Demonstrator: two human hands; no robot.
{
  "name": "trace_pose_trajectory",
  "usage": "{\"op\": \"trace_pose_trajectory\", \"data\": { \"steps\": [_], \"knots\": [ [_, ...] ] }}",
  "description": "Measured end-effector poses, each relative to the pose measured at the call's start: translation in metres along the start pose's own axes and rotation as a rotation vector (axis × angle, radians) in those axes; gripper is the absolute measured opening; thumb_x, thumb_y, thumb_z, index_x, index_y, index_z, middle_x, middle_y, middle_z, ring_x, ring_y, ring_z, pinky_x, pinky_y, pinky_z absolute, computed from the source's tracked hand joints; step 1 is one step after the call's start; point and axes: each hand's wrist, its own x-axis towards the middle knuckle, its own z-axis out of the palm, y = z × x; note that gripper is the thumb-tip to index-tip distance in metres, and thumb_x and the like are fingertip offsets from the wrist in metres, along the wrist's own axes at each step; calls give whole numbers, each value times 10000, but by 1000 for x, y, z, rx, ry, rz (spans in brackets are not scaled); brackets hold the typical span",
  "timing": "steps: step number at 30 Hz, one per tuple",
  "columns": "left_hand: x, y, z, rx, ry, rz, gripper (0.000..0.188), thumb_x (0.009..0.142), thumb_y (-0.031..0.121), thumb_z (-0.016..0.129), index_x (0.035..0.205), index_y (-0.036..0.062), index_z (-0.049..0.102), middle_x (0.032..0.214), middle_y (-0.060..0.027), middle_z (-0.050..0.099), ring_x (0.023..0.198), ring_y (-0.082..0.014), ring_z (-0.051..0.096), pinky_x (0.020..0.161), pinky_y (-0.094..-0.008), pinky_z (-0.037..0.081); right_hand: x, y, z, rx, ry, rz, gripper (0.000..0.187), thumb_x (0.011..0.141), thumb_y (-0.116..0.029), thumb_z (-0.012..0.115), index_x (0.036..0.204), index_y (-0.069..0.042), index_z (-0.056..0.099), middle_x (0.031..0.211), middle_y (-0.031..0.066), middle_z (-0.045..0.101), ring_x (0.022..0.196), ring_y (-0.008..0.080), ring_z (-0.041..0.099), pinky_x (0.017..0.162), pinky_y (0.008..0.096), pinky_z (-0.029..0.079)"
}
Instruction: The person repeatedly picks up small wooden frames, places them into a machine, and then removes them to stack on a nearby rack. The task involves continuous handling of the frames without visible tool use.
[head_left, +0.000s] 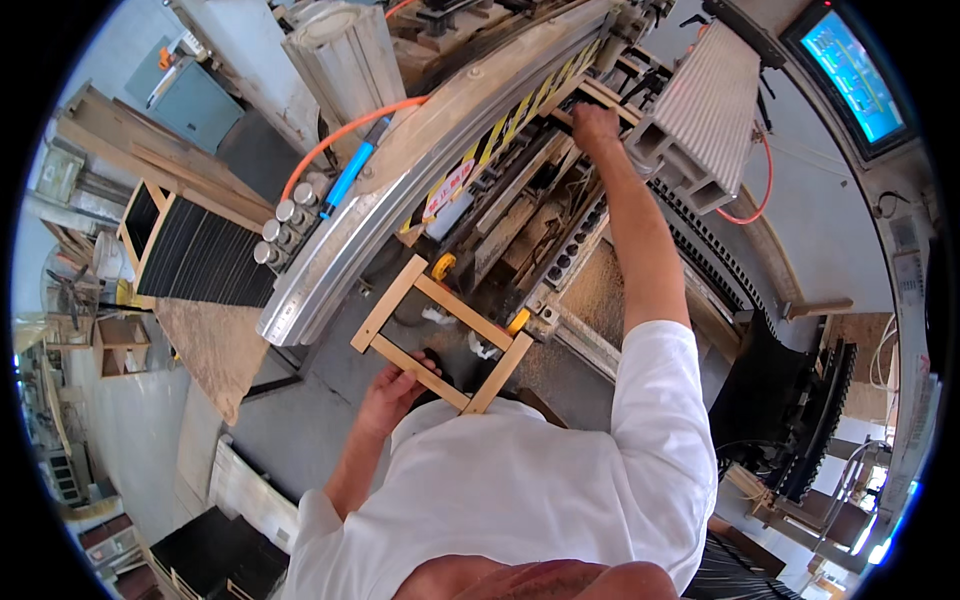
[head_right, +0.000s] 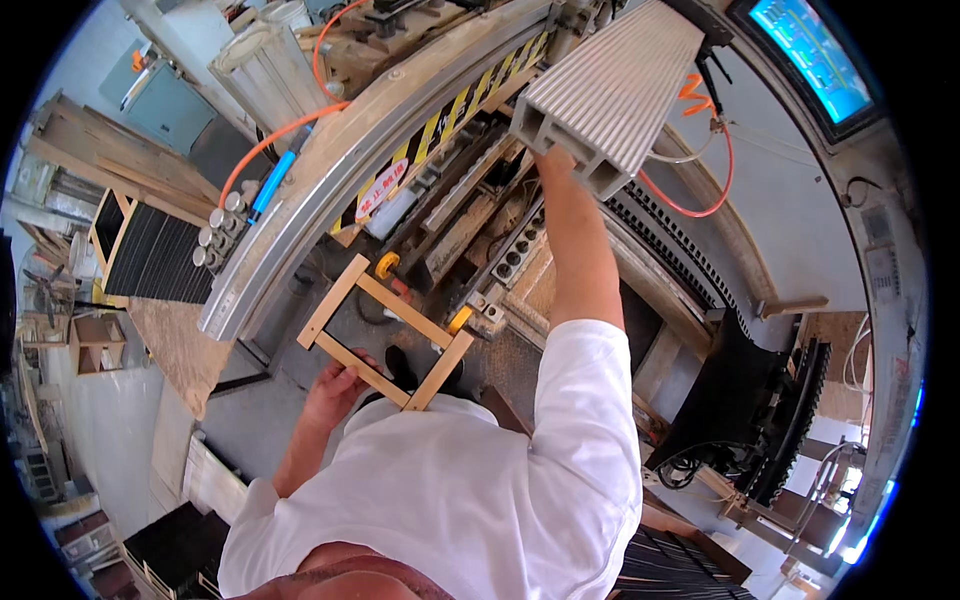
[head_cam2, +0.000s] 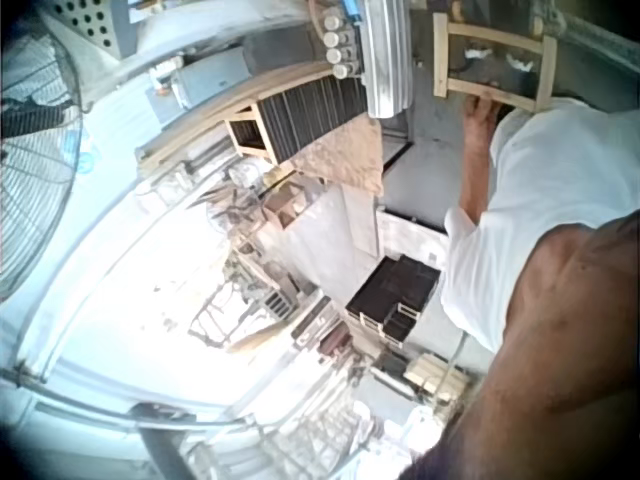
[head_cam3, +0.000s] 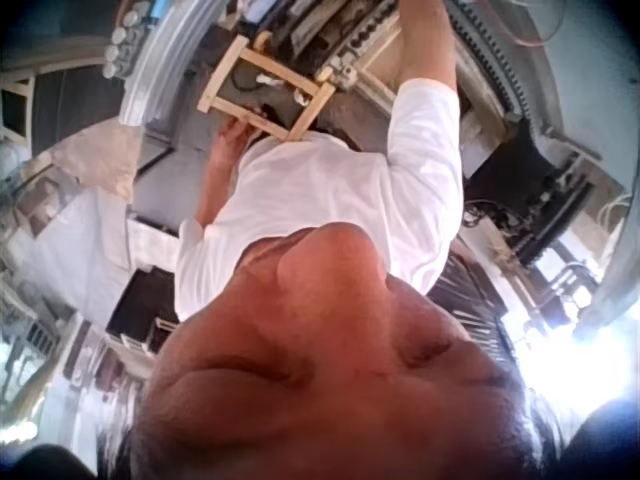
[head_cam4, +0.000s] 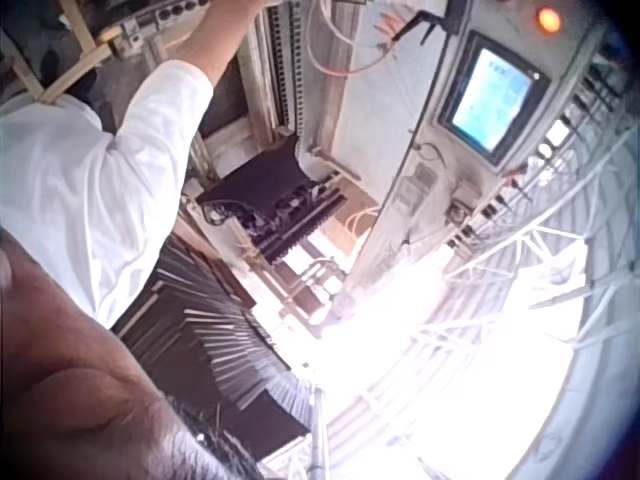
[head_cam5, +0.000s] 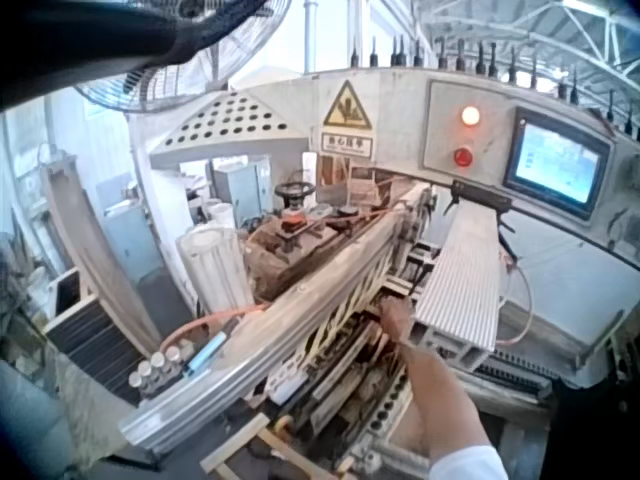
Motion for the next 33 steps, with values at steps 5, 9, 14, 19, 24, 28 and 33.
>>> {"op": "trace_pose_trajectory", "data": {
  "steps": [5,9,14,19,24,28,33],
  "knots": [
    [-21,-4,6,-4,35,-3,361,920,169,610,1235,22,512,1177,-97,595,1142,-276,563,1016,-420,436,11,17,21,-22,20,43,196,822,-121,618,1009,-122,672,1048,101,694,1029,302,638,896,481,433],
    [-38,-5,-2,-63,96,86,382,914,168,624,1248,22,508,1159,-96,598,1131,-279,574,969,-396,472,9,13,21,30,-43,79,206,830,-135,603,1027,-125,666,1046,111,692,1029,302,639,906,514,416],
    [-59,-1,-26,-58,214,226,378,919,131,592,1256,-7,492,1158,-124,594,1123,-292,576,989,-410,458,3,-9,-2,37,1,31,215,841,-130,573,1046,-110,635,1028,137,689,1018,344,639,900,556,428],
    [-65,10,-48,-22,357,266,365,941,134,562,1265,-8,476,1177,-134,587,1125,-275,583,957,-380,483,-3,2,-12,-65,-73,-5,193,848,-169,592,1027,-102,615,1033,176,683,1005,339,657,860,500,496],
    [-69,6,-68,16,452,340,370,943,146,560,1267,-13,477,1169,-126,592,1122,-256,584,959,-382,481,-9,-13,-24,-131,-90,-18,241,844,-121,634,1081,-75,629,1045,119,689,1003,329,644,961,560,411],
    [-79,18,-74,79,525,400,377,942,168,566,1263,-11,486,1158,-118,599,1114,-247,588,962,-376,482,-9,-9,-17,-97,13,-44,228,827,-127,605,1051,-92,633,1000,130,697,1000,318,649,937,549,419],
    [-113,60,-85,263,604,564,380,948,189,555,1267,-6,487,1157,-128,618,1070,-244,613,935,-379,503,-12,-12,-20,-85,-17,-7,203,826,-142,598,1021,-99,634,1003,119,701,977,320,659,924,536,426]
  ]
}}
